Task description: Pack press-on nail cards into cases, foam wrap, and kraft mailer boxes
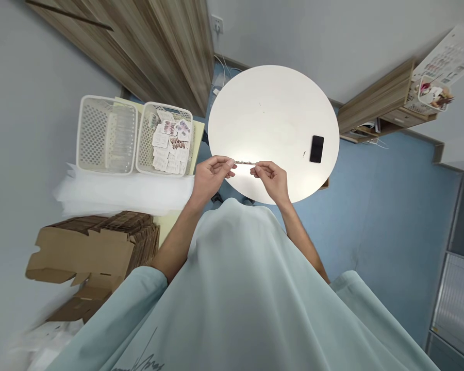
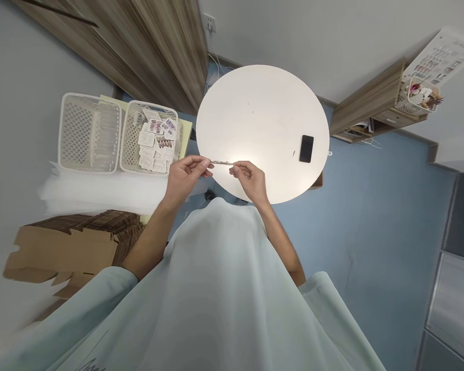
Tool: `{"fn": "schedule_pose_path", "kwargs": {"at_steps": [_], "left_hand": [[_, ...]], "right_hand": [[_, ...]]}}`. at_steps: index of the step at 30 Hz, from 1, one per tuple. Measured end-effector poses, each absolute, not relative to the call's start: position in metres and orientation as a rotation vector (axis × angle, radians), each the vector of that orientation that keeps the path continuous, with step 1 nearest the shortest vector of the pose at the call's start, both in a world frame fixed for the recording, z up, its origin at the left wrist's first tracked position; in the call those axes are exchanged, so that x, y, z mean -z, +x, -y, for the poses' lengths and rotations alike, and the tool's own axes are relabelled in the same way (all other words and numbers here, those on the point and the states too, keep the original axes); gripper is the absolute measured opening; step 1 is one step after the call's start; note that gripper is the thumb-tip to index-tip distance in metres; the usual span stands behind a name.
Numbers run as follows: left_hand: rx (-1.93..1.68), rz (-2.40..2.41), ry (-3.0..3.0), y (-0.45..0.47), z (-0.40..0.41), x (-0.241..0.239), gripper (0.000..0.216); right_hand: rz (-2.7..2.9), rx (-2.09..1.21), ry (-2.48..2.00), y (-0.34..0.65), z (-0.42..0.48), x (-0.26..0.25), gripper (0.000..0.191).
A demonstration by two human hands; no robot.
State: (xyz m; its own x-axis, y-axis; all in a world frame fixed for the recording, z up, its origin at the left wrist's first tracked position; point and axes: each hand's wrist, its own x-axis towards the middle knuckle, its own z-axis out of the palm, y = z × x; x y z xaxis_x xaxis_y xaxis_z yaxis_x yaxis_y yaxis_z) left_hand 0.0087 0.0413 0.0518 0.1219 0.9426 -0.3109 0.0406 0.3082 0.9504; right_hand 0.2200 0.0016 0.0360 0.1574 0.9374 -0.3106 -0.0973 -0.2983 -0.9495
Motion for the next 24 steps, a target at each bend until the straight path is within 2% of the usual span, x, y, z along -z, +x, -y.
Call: {"fn": "schedule_pose_path", "kwargs": {"at_steps": [8,13,17,21,24], "left_hand": [[-0.818,-1.217,1.034,0.007,-0.037,-0.038,0.061],[-0.842,-1.206,1.052,0.007,-0.034,-0.035,0.055],[-0.914,-1.228,1.236,0.01,-0.03,-0.041,0.039],[-1.047,-1.192,1.658,0.015,-0.023,-0.044,0.016],[-1.086,-1.147,1.887,0.015,-0.02,-0.038,0.012]], "right_hand": [[0.835,-1.247,-1.482,0.225,-0.009,-0.036,0.058],[0.848,-1.28,-1.468,0.226,-0.012,-0.031,0.063],[0.913,-1.266,-1.421,0.227,-0.014,-0.02,0.057],[0.999,-1.255,-1.368,0.228,-0.014,-0.012,0.044],[1.064,-1.194,-1.385,0.228,-0.012,-0.011,0.033]]}}
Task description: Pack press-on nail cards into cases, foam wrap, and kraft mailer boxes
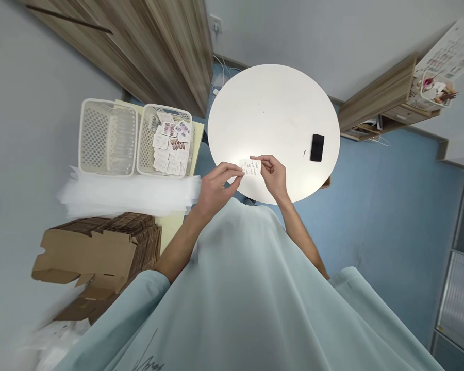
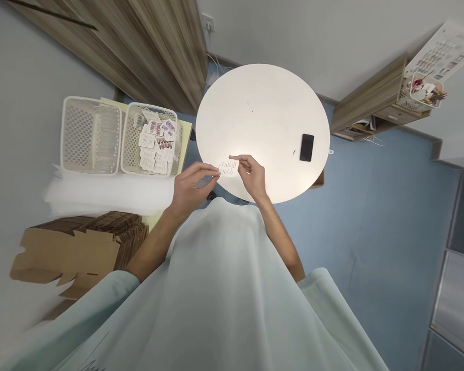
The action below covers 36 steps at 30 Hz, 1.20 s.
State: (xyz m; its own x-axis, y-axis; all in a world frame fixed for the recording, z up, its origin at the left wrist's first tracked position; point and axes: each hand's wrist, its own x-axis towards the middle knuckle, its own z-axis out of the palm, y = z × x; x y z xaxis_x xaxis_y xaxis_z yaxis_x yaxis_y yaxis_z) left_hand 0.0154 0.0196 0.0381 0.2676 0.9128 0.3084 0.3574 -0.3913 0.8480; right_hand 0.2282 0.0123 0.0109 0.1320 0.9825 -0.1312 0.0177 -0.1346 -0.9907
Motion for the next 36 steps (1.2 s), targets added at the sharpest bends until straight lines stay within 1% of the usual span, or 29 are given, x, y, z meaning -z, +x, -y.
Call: {"fn": "schedule_pose_path", "kwargs": {"at_steps": [4,9,12,15,18,20,23,25,29,33,36], "left_hand": [[-1.055,-1.152,1.945,0.015,-0.019,-0.033,0.014],[-1.044,-1.202,1.718,0.015,-0.021,-0.042,0.013],[-0.994,-1.289,1.412,0.013,-0.028,-0.042,0.028],[-0.971,-1.321,1.237,0.009,-0.041,-0.033,0.044],[-0.933,-1.334,1.242,0.003,-0.054,-0.026,0.05],[-0.881,-1.316,1.276,-0.001,-0.061,-0.025,0.051],[-0.793,-1.249,1.32,-0.004,-0.067,-0.028,0.052],[-0.751,-1.197,1.355,-0.003,-0.07,-0.03,0.051],[-0.745,-1.168,1.384,0.0,-0.077,-0.027,0.048],[-0.761,-1.237,1.223,-0.007,-0.082,-0.009,0.062],[-0.749,-1.252,1.082,-0.017,-0.081,0.011,0.071]], "right_hand": [[1.126,-1.103,-1.438,0.23,-0.011,-0.015,0.025],[1.176,-1.083,-1.48,0.234,-0.012,-0.018,0.029],[1.192,-1.151,-1.51,0.231,-0.01,-0.015,0.035],[1.2,-1.319,-1.505,0.224,-0.005,-0.011,0.042],[1.263,-1.488,-1.497,0.219,-0.001,-0.01,0.041],[1.311,-1.487,-1.536,0.22,-0.002,-0.01,0.038],[1.291,-1.373,-1.599,0.225,-0.009,-0.014,0.043],[1.282,-1.332,-1.596,0.226,-0.016,-0.016,0.044],[1.292,-1.408,-1.536,0.222,-0.026,-0.018,0.053],[1.08,-1.451,-1.517,0.213,-0.033,-0.008,0.063],[0.937,-1.453,-1.536,0.206,-0.036,0.006,0.066]]}}
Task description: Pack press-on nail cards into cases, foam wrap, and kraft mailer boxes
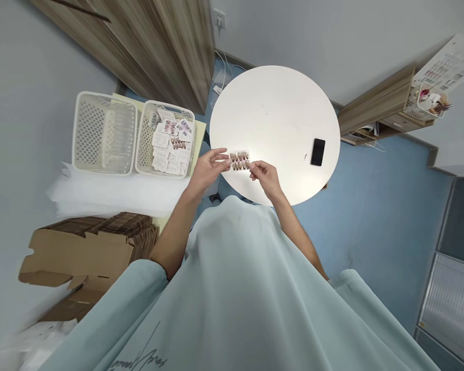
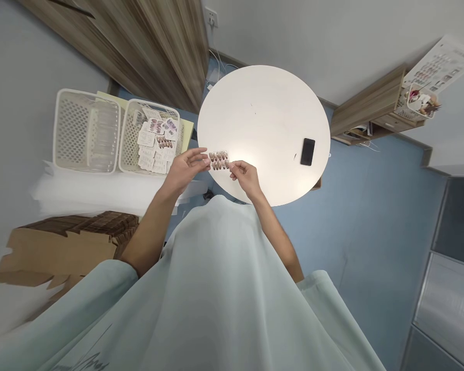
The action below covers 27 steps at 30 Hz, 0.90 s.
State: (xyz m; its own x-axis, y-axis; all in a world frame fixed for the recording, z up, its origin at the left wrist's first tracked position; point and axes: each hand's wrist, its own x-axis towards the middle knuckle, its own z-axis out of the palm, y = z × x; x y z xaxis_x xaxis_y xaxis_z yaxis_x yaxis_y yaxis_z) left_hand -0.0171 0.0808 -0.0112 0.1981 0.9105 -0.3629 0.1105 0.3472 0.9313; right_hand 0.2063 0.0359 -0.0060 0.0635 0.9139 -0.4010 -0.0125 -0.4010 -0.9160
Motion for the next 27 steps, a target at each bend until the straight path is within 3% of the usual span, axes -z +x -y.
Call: {"fn": "schedule_pose_path", "kwargs": {"at_steps": [7,15,27], "left_hand": [[-0.749,-1.359,1.041,-0.027,-0.08,0.056,0.055],[-0.469,-1.587,1.108,-0.022,-0.098,0.102,0.042],[-0.238,-1.619,1.323,-0.035,-0.106,0.115,0.049]], "right_hand": [[0.858,-1.538,-1.558,0.189,-0.041,0.054,0.056],[0.92,-1.542,-1.853,0.177,-0.06,0.1,0.023],[1.236,-1.477,-2.21,0.183,-0.068,0.101,0.019]]}}
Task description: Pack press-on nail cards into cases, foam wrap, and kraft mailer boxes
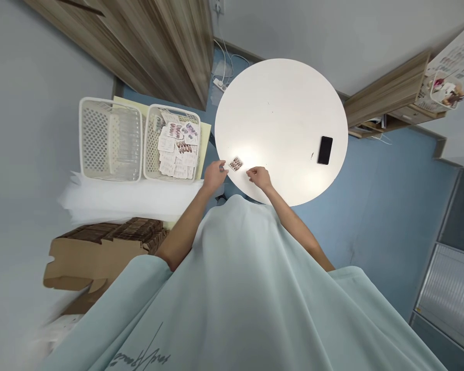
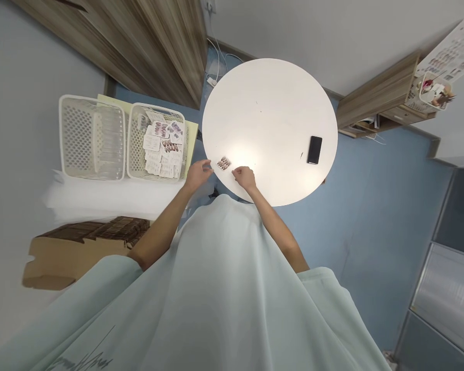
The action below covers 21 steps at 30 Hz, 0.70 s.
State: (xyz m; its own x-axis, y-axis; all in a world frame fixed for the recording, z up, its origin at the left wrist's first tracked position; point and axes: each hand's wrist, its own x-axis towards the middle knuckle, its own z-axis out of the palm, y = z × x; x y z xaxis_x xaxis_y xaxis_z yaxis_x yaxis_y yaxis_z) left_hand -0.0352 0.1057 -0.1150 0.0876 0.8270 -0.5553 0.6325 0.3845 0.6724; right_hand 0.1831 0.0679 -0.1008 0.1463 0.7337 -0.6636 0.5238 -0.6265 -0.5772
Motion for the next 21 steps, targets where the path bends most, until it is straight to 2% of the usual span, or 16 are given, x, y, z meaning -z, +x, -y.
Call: {"fn": "schedule_pose_path", "kwargs": {"at_steps": [5,13,21], "left_hand": [[-0.334,-1.623,1.284,-0.065,-0.102,0.099,0.046],[-0.588,-1.689,1.171,-0.148,-0.102,0.076,0.041],[-0.675,-1.888,1.131,-0.268,-0.106,0.089,0.051]], "right_hand": [[1.33,-1.411,-2.179,0.172,-0.081,0.084,0.014],[1.429,-1.323,-2.015,0.124,-0.111,0.05,0.017],[1.665,-1.321,-1.879,0.036,-0.133,0.033,0.021]]}}
